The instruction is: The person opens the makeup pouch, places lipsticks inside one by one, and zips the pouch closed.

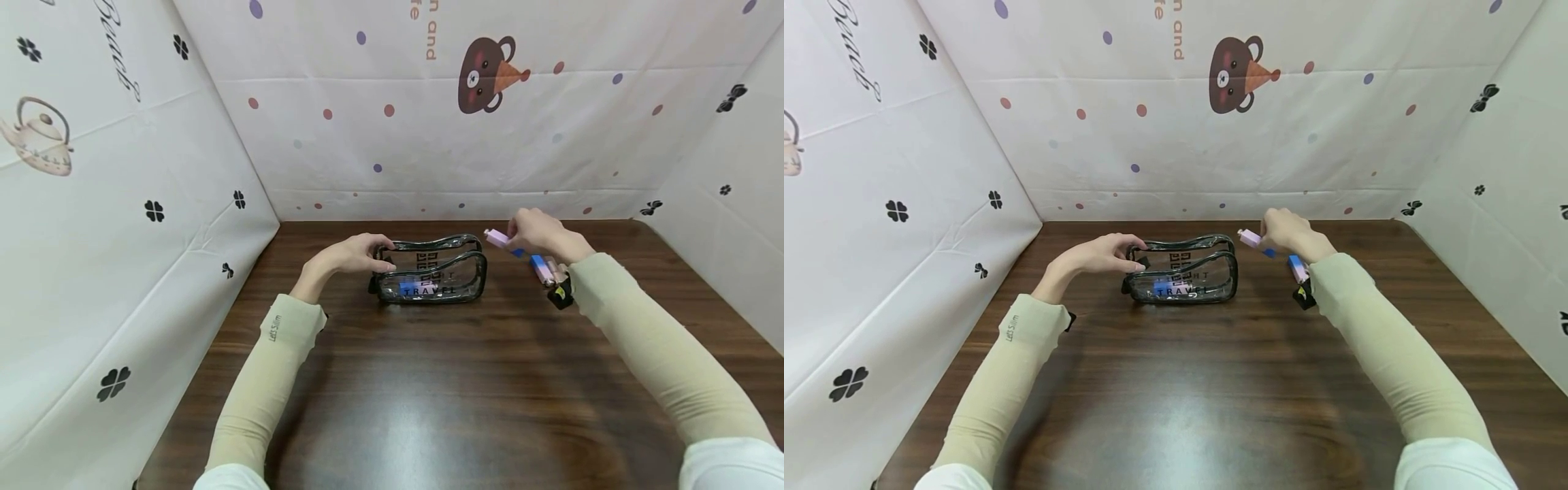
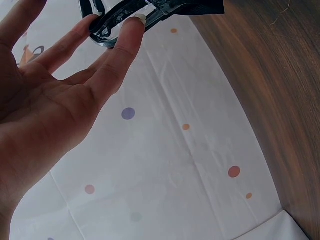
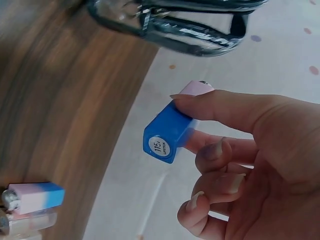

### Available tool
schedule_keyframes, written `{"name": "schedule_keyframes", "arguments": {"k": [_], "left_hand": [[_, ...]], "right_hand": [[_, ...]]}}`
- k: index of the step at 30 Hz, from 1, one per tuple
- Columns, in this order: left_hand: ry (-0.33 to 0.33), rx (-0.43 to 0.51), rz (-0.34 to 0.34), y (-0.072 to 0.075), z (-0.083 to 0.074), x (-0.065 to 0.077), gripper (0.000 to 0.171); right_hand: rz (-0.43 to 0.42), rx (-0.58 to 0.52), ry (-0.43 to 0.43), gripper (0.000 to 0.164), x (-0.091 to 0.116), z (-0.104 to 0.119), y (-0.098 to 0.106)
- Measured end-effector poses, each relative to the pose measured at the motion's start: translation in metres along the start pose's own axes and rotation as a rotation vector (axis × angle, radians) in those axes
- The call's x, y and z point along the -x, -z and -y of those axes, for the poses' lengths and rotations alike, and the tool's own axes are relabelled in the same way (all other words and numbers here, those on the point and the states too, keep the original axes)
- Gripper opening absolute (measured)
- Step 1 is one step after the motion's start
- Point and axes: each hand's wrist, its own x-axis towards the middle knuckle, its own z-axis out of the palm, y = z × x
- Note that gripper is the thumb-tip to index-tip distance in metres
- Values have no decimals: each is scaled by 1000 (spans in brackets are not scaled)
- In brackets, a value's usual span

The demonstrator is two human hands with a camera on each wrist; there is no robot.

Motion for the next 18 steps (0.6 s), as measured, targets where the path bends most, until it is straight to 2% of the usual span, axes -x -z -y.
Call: {"name": "schedule_keyframes", "arguments": {"k": [4, 7, 14, 18], "left_hand": [[-1, -3, 4, -1, 0, -1, 52], [1, -3, 5, -1, 0, -1, 53], [9, 7, 8, 0, 0, -1, 54], [12, 13, 7, 0, 0, -1, 53]], "right_hand": [[-24, 7, 2, 17, 0, 7, 5], [-53, 11, 35, 16, -1, 13, 9], [-96, -18, 213, 16, -2, 35, 18], [-88, -7, 306, 18, -4, 48, 17]]}}
